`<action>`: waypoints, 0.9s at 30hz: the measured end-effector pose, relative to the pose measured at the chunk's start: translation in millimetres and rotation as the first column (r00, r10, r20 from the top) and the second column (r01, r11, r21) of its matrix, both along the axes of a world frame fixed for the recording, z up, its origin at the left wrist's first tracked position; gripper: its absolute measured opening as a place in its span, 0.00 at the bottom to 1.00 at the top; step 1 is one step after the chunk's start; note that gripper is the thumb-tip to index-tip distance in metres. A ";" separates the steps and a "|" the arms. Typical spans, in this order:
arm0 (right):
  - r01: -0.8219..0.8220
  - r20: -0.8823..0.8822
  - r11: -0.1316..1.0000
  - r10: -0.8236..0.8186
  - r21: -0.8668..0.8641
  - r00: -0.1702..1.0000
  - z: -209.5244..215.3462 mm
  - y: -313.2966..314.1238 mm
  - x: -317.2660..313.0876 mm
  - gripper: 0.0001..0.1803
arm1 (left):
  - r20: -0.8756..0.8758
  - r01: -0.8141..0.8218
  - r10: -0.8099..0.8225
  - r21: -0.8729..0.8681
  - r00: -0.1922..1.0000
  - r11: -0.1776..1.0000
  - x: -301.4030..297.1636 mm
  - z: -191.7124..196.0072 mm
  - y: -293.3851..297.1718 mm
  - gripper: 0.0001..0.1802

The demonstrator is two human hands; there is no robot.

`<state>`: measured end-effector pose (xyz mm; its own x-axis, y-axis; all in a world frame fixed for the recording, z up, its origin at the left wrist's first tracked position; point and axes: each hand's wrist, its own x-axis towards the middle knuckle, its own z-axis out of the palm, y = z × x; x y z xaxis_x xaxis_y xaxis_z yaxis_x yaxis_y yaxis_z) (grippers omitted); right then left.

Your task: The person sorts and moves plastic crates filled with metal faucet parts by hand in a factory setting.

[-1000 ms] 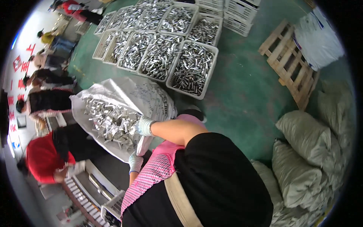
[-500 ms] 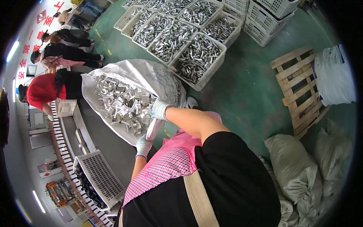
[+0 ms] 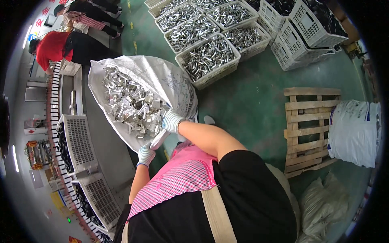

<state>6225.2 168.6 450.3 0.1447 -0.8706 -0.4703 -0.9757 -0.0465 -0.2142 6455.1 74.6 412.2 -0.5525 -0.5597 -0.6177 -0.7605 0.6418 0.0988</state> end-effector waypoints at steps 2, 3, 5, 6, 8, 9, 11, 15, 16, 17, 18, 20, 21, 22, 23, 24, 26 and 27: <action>0.014 -0.014 0.999 -0.014 -0.033 1.000 -22.1 -19.8 3.5 0.13 | -0.012 -0.029 0.029 0.039 1.000 0.999 6.2 -17.6 -22.0 0.17; 0.033 -0.008 0.999 -0.034 -0.030 0.999 -27.4 -23.6 0.5 0.13 | -0.038 0.018 -0.017 0.032 0.999 0.999 6.8 -17.6 -23.2 0.15; -0.017 0.015 1.000 0.017 -0.012 1.000 -37.7 -31.0 -4.8 0.13 | 0.029 0.022 -0.023 0.054 0.999 0.998 0.7 -21.0 -29.6 0.15; -0.014 0.013 0.995 0.015 -0.096 1.000 -37.9 -35.6 -8.2 0.11 | 0.023 0.013 -0.014 0.042 1.000 0.999 -2.0 -24.4 -33.2 0.14; 0.003 0.007 0.989 -0.002 -0.145 1.000 -37.0 -48.8 -8.7 0.10 | 0.050 -0.010 0.007 0.061 0.999 0.998 2.3 -22.2 -54.5 0.14; 0.015 -0.008 0.993 -0.016 -0.119 1.000 -22.9 -56.1 -13.0 0.10 | 0.061 -0.033 0.029 0.063 0.998 0.997 -4.9 -18.5 -61.4 0.14; 0.023 0.047 0.993 -0.017 -0.115 0.999 -28.0 -57.5 -20.2 0.11 | 0.055 -0.081 0.077 0.072 0.995 0.994 -14.7 -14.1 -61.3 0.15; -0.074 0.084 0.975 0.094 -0.209 0.992 -28.3 -75.4 -26.6 0.11 | 0.086 -0.072 0.067 0.057 0.994 0.996 -12.6 -17.3 -75.9 0.14; -0.096 0.072 0.979 0.110 -0.180 0.991 -35.7 -77.5 -30.7 0.11 | 0.111 -0.113 0.102 0.090 0.989 0.990 -27.3 -10.3 -76.8 0.14; -0.109 0.065 0.982 0.120 -0.154 0.991 -42.4 -80.0 -31.0 0.11 | 0.143 -0.147 0.129 0.122 0.981 0.982 -33.5 -1.8 -78.2 0.15; -0.073 0.116 0.977 0.098 -0.199 0.988 -31.7 -85.0 -35.7 0.11 | 0.117 -0.120 0.109 0.094 0.987 0.988 -27.7 -5.4 -77.4 0.15; -0.120 0.092 0.990 0.127 -0.078 0.988 -38.5 -103.2 -40.0 0.11 | 0.070 -0.114 0.109 0.070 0.992 0.991 -27.5 -6.8 -88.4 0.15; -0.127 0.071 0.990 0.131 -0.054 0.989 -32.8 -102.2 -45.1 0.11 | 0.020 -0.090 0.089 0.071 0.996 0.993 -28.9 -2.3 -76.7 0.15; -0.146 0.088 0.989 0.148 -0.030 0.985 -31.8 -109.5 -48.9 0.11 | 0.088 -0.117 0.108 0.104 0.990 0.988 -37.2 4.3 -80.2 0.16; -0.165 0.106 0.986 0.165 -0.006 0.981 -31.2 -113.4 -49.9 0.11 | 0.156 -0.145 0.123 0.136 0.980 0.980 -43.2 13.6 -81.5 0.16; -0.139 0.112 0.990 0.142 -0.039 0.984 -32.0 -117.8 -56.0 0.10 | 0.181 -0.172 0.140 0.176 0.973 0.969 -56.0 24.9 -82.9 0.17; -0.169 0.130 0.985 0.166 0.016 0.978 -34.7 -125.3 -74.4 0.12 | 0.196 -0.186 0.151 0.173 0.969 0.967 -74.7 40.4 -92.1 0.17; -0.188 0.121 0.981 0.181 0.045 0.976 -26.9 -135.6 -79.4 0.13 | 0.206 -0.196 0.160 0.168 0.965 0.966 -77.0 45.6 -94.7 0.17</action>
